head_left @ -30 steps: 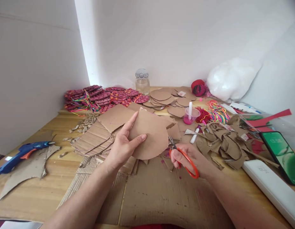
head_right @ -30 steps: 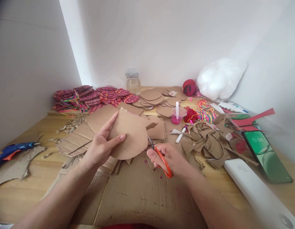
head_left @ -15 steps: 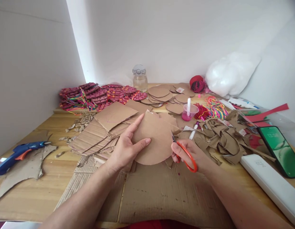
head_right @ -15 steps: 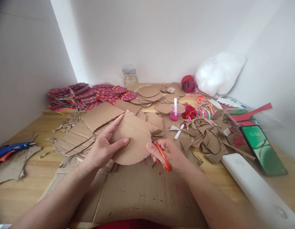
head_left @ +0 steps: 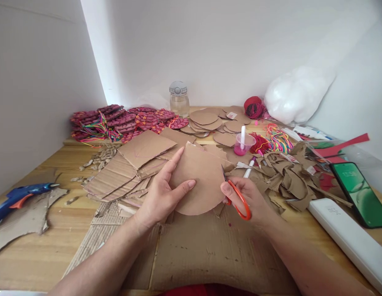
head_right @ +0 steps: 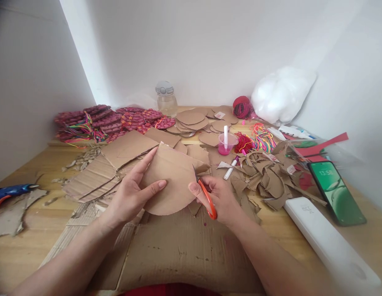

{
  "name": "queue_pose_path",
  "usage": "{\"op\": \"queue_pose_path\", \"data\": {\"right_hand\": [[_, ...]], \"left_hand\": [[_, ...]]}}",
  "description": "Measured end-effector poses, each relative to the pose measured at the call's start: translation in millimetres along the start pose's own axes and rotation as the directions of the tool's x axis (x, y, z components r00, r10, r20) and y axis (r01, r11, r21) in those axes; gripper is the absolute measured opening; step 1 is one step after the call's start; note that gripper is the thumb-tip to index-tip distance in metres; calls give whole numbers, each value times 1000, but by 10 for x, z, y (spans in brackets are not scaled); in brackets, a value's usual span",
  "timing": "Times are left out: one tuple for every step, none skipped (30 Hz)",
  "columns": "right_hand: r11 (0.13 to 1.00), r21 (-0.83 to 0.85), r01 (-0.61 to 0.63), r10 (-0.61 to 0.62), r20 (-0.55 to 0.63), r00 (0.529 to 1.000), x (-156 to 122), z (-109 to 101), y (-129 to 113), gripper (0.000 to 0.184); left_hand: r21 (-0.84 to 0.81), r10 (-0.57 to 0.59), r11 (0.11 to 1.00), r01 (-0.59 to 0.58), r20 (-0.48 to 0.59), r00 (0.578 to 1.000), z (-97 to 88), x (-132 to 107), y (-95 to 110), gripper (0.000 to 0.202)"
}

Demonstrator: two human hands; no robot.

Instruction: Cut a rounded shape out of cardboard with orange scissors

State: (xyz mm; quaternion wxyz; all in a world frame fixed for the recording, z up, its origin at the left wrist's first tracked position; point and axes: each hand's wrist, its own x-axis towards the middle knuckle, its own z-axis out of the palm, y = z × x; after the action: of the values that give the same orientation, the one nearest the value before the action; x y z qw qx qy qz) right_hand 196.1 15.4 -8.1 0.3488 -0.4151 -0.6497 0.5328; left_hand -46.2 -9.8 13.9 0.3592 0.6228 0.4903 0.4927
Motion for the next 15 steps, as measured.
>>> {"op": "queue_pose_path", "data": {"right_hand": [[1000,-5,2,-2,-7,1000,1,-1,-3,53],[1000,-8,0,0,-12,1000,1,-2,-3,53],[1000,-7,-4,4,-19,1000,0,-1,-1,54],[1000,-3,-12,12,-22,1000,-1,1,2,54],[1000,4,-23,23,-24,999,-3,5,5,54],[999,15,-35,36,-24,999,-6,11,6,55],[999,24,-48,49,-23,999,-10,17,4,55],[998,30,-60,60,-23,998,-13,24,-2,56],[997,30,-69,70,-24,997,-17,31,-11,58],[997,26,-75,76,-27,997,-20,37,-23,59],[997,17,-78,78,-31,996,-24,42,-35,60],[997,7,-79,79,-33,996,-27,46,-48,60],[997,-3,-80,80,-36,996,-31,48,-60,61],[997,-12,-82,81,-40,996,-36,49,-70,60],[996,-19,-84,83,-44,996,-41,50,-78,60]], "left_hand": [[7,4,1000,-4,2,1000,1,-3,3,82],[10,5,1000,-5,3,1000,2,-5,6,82],[9,7,1000,-7,1,1000,4,-7,9,82],[8,7,1000,-7,-2,1000,6,-8,11,82],[8,7,1000,-7,-4,1000,8,-9,14,82],[8,7,1000,-7,-6,1000,9,-10,15,82],[10,7,1000,-7,-8,1000,10,-10,15,83],[12,6,1000,-6,-9,1000,11,-11,13,82],[12,5,1000,-5,-9,1000,12,-11,10,82],[10,3,1000,-3,-8,1000,12,-12,7,82],[8,1,1000,-1,-6,1000,12,-12,3,82],[7,-1,1000,1,-2,1000,12,-13,-1,82],[8,-2,1000,2,0,1000,12,-14,-4,82],[10,-3,1000,3,1,1000,11,-15,-6,82],[13,-2,1000,2,-2,1000,11,-15,-7,82]]}}
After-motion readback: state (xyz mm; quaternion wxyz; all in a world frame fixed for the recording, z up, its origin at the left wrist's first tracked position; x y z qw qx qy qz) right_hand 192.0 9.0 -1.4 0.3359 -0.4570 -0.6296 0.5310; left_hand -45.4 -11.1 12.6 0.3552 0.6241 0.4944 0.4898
